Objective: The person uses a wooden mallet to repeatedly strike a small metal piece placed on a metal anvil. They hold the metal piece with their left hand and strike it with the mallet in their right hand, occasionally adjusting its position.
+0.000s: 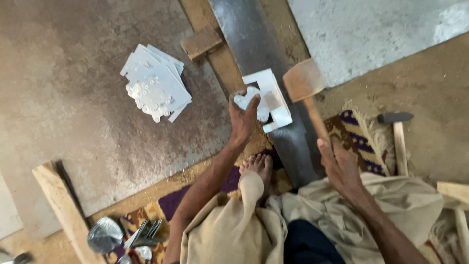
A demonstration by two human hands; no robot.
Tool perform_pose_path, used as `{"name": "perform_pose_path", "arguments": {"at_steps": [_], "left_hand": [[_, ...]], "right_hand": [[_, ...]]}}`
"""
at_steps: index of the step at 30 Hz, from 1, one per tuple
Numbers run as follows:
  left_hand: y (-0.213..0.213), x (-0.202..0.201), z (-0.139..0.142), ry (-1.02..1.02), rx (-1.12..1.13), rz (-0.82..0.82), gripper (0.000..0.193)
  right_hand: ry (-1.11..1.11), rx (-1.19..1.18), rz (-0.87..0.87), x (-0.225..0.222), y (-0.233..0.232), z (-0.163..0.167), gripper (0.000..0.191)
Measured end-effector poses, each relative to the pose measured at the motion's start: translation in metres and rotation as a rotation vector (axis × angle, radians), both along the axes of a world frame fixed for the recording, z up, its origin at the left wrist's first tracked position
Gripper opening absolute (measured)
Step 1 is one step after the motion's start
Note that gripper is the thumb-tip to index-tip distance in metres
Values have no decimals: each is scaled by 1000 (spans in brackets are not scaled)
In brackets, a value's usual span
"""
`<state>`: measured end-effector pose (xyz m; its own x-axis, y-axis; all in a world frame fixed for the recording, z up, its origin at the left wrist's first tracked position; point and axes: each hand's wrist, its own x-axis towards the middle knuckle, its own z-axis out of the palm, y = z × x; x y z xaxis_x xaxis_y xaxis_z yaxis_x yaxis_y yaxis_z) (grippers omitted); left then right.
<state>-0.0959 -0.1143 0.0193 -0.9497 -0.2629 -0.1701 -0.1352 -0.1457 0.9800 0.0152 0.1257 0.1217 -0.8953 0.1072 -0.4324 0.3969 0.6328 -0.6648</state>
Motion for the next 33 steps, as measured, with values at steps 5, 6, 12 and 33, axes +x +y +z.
{"name": "perform_pose_path", "arguments": {"at_steps": [5, 6, 12, 33], "left_hand": [[5, -1, 13, -187, 50, -25, 58], [4, 0, 16, -239, 58, -21, 59], [2, 1, 19, -189, 287, -166, 43], [45, -15, 15, -71, 138, -250, 30]], "right_hand": [[-41, 19, 84, 21, 22, -6, 56], [-64, 18, -4, 27, 25, -8, 53], [-25, -234, -212, 44, 38, -12, 47], [184, -201, -89, 17, 60, -5, 44]]}}
